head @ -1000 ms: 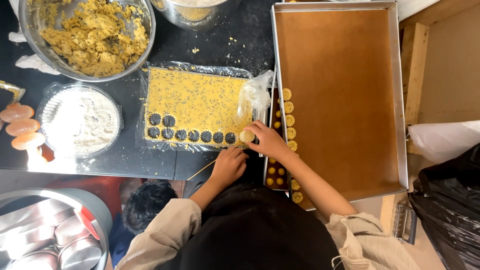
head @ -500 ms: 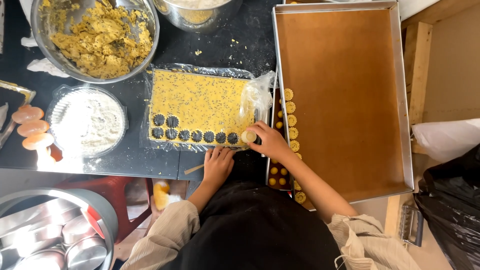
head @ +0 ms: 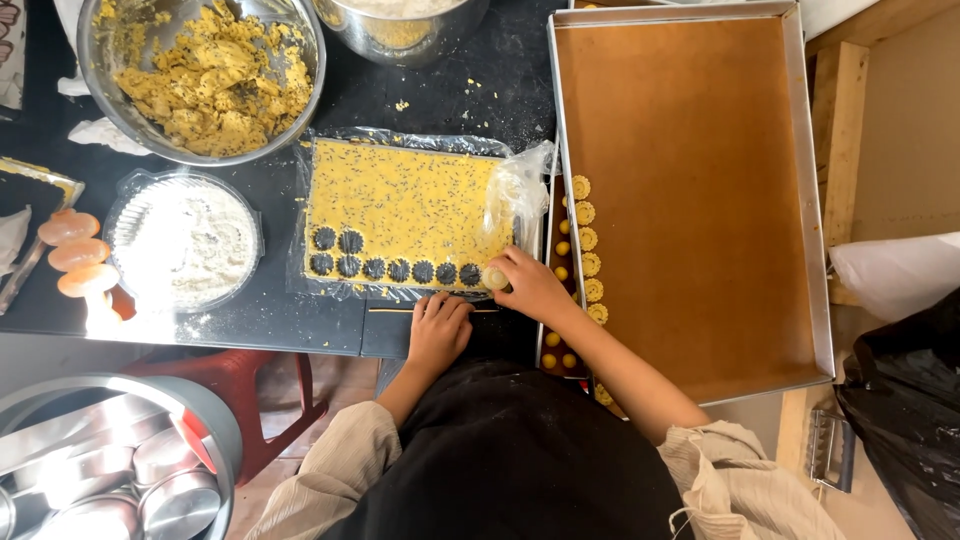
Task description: The person uses a handheld mold to shape cookie dough and places the shaped dough onto a large baking tray.
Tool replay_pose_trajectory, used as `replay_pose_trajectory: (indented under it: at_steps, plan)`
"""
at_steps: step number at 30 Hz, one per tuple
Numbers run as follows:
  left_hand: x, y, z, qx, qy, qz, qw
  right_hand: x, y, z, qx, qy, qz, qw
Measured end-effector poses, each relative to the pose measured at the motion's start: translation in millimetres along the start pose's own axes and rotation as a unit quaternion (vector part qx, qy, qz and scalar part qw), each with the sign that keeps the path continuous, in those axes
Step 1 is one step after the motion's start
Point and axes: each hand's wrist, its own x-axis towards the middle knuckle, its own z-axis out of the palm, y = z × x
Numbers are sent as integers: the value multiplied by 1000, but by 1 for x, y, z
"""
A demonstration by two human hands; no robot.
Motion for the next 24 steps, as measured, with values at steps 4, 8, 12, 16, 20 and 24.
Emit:
replay_pose_trajectory:
  at_steps: [4, 8, 12, 16, 20, 24]
  plan:
    - [3, 4, -10, -27, 29, -11, 999, 0, 3, 5, 1, -1, 3, 1000]
    - [2, 7, -23, -70, 69, -50, 994, -2, 0, 3, 26, 16, 15, 999]
    - [-1, 8, -36, -85, 95, -87, 988, -2, -2, 7, 8, 18, 33, 999]
    - [-11, 6, -40, -95, 105, -115, 983, -4, -6, 6, 26, 15, 47, 998]
    - [-18, 3, -48, -110, 124, -143, 976, -6, -9, 8, 19, 29, 54, 998]
    - [-24, 2, -55, -111, 128, -166, 971, -7, -13, 12, 3, 36, 94, 995]
